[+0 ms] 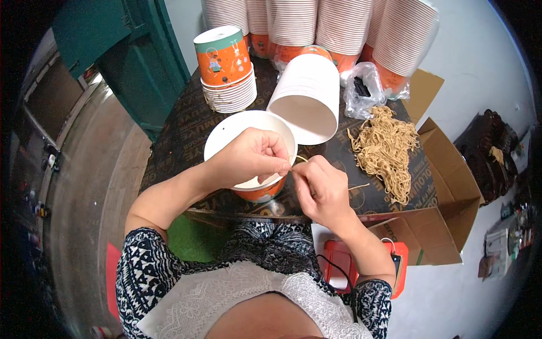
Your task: Attaching strings to paper buckets using a small stick tool for threading.
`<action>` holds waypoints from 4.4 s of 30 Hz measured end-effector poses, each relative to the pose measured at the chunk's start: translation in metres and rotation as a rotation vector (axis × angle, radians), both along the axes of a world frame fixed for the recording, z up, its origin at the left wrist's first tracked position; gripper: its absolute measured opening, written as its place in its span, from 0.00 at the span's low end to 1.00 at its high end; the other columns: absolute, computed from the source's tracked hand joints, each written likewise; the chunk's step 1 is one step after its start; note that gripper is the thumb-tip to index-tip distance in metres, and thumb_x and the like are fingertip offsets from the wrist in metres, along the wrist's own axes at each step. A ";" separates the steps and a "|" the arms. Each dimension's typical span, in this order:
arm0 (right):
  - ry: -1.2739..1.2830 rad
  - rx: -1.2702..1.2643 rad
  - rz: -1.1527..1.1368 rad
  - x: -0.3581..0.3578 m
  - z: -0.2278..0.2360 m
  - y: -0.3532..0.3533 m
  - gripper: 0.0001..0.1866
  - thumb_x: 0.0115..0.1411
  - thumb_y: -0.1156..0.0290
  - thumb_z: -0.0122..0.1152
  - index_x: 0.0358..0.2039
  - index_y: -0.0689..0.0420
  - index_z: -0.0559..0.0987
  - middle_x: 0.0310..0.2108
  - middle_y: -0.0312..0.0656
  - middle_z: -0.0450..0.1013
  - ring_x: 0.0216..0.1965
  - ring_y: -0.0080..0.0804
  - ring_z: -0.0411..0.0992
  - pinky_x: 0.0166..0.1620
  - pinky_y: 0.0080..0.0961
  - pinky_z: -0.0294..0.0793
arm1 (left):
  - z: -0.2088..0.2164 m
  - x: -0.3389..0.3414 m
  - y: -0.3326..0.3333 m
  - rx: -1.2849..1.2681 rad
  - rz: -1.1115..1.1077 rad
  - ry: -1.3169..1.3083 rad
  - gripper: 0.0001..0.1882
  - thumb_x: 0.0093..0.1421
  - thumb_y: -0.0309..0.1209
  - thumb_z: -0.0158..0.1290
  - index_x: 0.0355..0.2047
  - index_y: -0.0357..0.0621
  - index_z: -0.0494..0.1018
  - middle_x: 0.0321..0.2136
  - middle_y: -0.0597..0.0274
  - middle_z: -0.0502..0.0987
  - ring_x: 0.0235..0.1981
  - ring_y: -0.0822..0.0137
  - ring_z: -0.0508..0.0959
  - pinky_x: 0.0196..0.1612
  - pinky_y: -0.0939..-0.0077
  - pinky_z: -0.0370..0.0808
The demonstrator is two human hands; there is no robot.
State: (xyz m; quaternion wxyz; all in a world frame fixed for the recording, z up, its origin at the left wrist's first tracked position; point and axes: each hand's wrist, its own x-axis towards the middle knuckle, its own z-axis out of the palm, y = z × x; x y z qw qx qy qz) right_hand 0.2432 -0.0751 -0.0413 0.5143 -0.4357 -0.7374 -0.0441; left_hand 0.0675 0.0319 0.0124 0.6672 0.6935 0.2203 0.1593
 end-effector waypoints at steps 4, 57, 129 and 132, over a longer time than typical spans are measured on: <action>-0.071 0.072 -0.002 -0.003 -0.002 -0.002 0.09 0.50 0.81 0.64 0.33 0.60 0.78 0.23 0.43 0.67 0.21 0.40 0.71 0.23 0.32 0.70 | 0.002 0.000 -0.002 0.057 0.024 0.037 0.05 0.56 0.20 0.59 0.29 0.38 0.73 0.23 0.67 0.75 0.21 0.80 0.73 0.24 0.86 0.69; -0.117 0.103 -0.022 -0.008 -0.031 -0.004 0.13 0.46 0.82 0.63 0.35 0.64 0.75 0.36 0.49 0.72 0.24 0.41 0.74 0.26 0.31 0.75 | -0.009 -0.009 -0.014 0.637 0.265 0.095 0.05 0.64 0.22 0.50 0.30 0.34 0.71 0.23 0.64 0.78 0.25 0.81 0.75 0.28 0.84 0.73; 0.249 -0.208 -0.130 0.005 -0.048 -0.028 0.03 0.57 0.80 0.61 0.33 0.62 0.78 0.27 0.47 0.76 0.26 0.43 0.76 0.31 0.31 0.74 | 0.009 -0.030 0.027 0.593 0.130 0.112 0.07 0.62 0.23 0.47 0.32 0.33 0.74 0.26 0.60 0.77 0.29 0.73 0.76 0.37 0.76 0.75; 0.316 -0.301 -0.149 0.012 -0.047 -0.033 0.05 0.59 0.78 0.61 0.36 0.63 0.79 0.28 0.47 0.77 0.27 0.39 0.76 0.32 0.30 0.74 | 0.008 -0.054 0.065 1.081 0.228 0.106 0.12 0.60 0.20 0.49 0.44 0.39 0.74 0.42 0.54 0.78 0.47 0.58 0.76 0.52 0.65 0.73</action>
